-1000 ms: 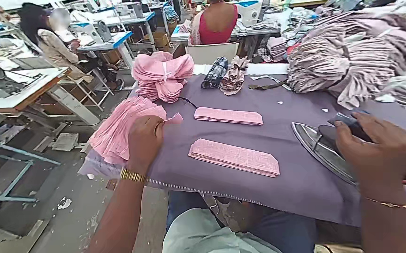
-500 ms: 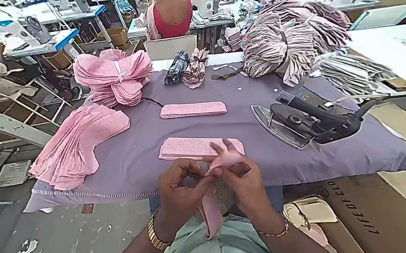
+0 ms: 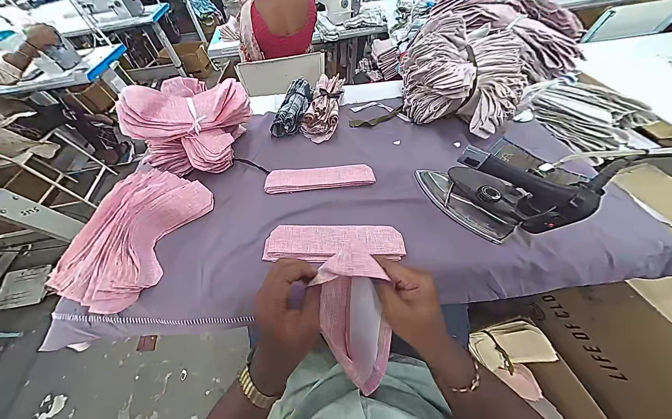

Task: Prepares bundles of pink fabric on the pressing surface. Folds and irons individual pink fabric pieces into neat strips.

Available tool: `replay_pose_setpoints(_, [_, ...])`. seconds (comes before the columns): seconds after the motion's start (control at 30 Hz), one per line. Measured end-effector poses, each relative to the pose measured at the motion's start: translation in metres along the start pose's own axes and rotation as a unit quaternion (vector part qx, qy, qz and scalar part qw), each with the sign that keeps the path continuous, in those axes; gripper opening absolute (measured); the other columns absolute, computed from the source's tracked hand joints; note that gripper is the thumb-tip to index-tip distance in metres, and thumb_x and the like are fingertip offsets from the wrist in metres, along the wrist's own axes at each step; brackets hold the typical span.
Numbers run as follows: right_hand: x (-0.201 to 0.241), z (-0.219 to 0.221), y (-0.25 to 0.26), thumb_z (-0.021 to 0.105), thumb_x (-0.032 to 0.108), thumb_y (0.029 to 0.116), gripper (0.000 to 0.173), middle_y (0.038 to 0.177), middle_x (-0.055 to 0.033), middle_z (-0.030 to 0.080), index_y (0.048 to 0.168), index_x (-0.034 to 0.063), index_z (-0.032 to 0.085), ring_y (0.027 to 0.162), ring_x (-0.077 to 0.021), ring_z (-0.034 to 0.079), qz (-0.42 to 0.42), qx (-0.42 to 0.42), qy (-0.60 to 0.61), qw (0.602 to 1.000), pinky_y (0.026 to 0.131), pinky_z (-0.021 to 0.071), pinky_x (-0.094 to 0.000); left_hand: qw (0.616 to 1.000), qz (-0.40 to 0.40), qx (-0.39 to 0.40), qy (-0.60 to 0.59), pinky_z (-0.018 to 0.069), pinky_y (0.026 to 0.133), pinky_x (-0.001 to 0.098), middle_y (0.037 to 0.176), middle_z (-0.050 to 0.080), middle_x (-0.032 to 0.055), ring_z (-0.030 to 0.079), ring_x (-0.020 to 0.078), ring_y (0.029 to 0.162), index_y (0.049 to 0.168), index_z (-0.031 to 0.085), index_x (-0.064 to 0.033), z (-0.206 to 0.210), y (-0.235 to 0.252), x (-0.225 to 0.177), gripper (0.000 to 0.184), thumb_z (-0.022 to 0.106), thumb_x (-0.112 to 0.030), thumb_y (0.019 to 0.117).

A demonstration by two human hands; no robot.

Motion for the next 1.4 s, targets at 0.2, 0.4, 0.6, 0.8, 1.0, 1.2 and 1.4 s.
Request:
replay_pose_setpoints(0.2, [0.015,0.027,-0.021,0.06,0.018,0.095,0.023,0.062,-0.0001,0.061,0.109,0.005,0.073,0.049,-0.0142,0.058,-0.105,0.082,-0.301,0.944,0.042,0.0451,-0.0328,0.978,0.138,0.023,0.154,0.0593,0.084,0.0294,0.11,0.069,0.0081,0.067,0.0159,0.099,0.101,0.078,-0.0122,0.001,0.009,-0.014,0.014,0.071,-0.007,0.0898])
replay_pose_setpoints(0.4, [-0.008,-0.038,-0.005,0.054,0.023,0.0995,0.038,0.12,-0.0168,0.074,0.123,-0.0029,0.07,0.11,-0.0245,0.072,-0.094,-0.015,-0.251,0.963,0.095,0.0603,-0.0414,0.979,0.136,-0.092,0.124,0.0593,0.091,0.0337,0.11,0.073,0.0009,0.069,0.0166,0.106,0.099,0.075,-0.0133,-0.067,0.03,-0.012,0.014,0.063,-0.008,0.0957])
replay_pose_setpoints(0.6, [-0.013,-0.054,0.013,0.06,0.011,0.0986,0.037,0.127,-0.0238,0.068,0.129,-0.0094,0.063,0.108,-0.0262,0.073,-0.144,-0.093,-0.189,0.967,0.094,0.0628,-0.0419,0.985,0.09,-0.049,0.14,0.0619,0.089,0.0372,0.12,0.071,0.0153,0.07,0.0233,0.107,0.108,0.076,-0.0035,-0.048,0.031,0.027,0.02,0.063,-0.007,0.0941])
replay_pose_setpoints(0.8, [-0.067,-0.047,0.045,0.052,0.018,0.0955,0.035,0.133,-0.01,0.07,0.12,0.0082,0.075,0.126,-0.0285,0.063,-0.11,0.001,-0.349,0.931,0.103,0.0513,-0.0525,0.907,-0.006,0.09,0.411,0.0598,0.083,0.0445,0.135,0.065,0.0076,0.069,0.0223,0.106,0.118,0.076,-0.0199,-0.047,0.063,0.069,0.033,0.068,-0.025,0.0861])
replay_pose_setpoints(1.0, [-0.057,-0.055,0.04,0.065,0.019,0.0971,0.022,0.114,-0.004,0.078,0.11,0.0085,0.079,0.112,-0.0163,0.071,-0.127,0.016,-0.248,0.96,0.105,0.0517,-0.0464,0.935,0.085,0.188,0.287,0.0553,0.101,0.0375,0.124,0.072,0.005,0.066,0.0169,0.118,0.12,0.075,-0.012,-0.052,0.067,0.073,0.029,0.067,-0.026,0.0965])
replay_pose_setpoints(1.2, [-0.072,-0.052,0.021,0.048,0.02,0.1055,0.032,0.126,0.0004,0.074,0.117,0.0143,0.078,0.126,-0.0144,0.065,-0.116,0.095,-0.326,0.934,0.114,0.0408,-0.0523,0.899,0.089,0.284,0.32,0.0406,0.12,0.0527,0.135,0.069,0.0021,0.062,0.0184,0.131,0.126,0.073,-0.0125,-0.053,0.056,0.093,0.037,0.047,-0.009,0.101])
replay_pose_setpoints(1.4, [-0.061,-0.056,0.027,0.049,0.021,0.105,0.032,0.127,0.0003,0.074,0.118,0.0134,0.077,0.127,-0.0148,0.064,-0.107,0.113,-0.314,0.937,0.115,0.04,-0.0538,0.921,0.119,0.232,0.288,0.0442,0.117,0.046,0.129,0.072,0.0036,0.061,0.0216,0.131,0.12,0.076,-0.0108,-0.051,0.061,0.088,0.034,0.048,-0.008,0.0994])
Point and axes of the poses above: each hand's wrist, its own y-axis towards the middle knuckle, its own z-axis out of the palm, x = y × z, the point moved 2 cm from there along y, towards the middle knuckle
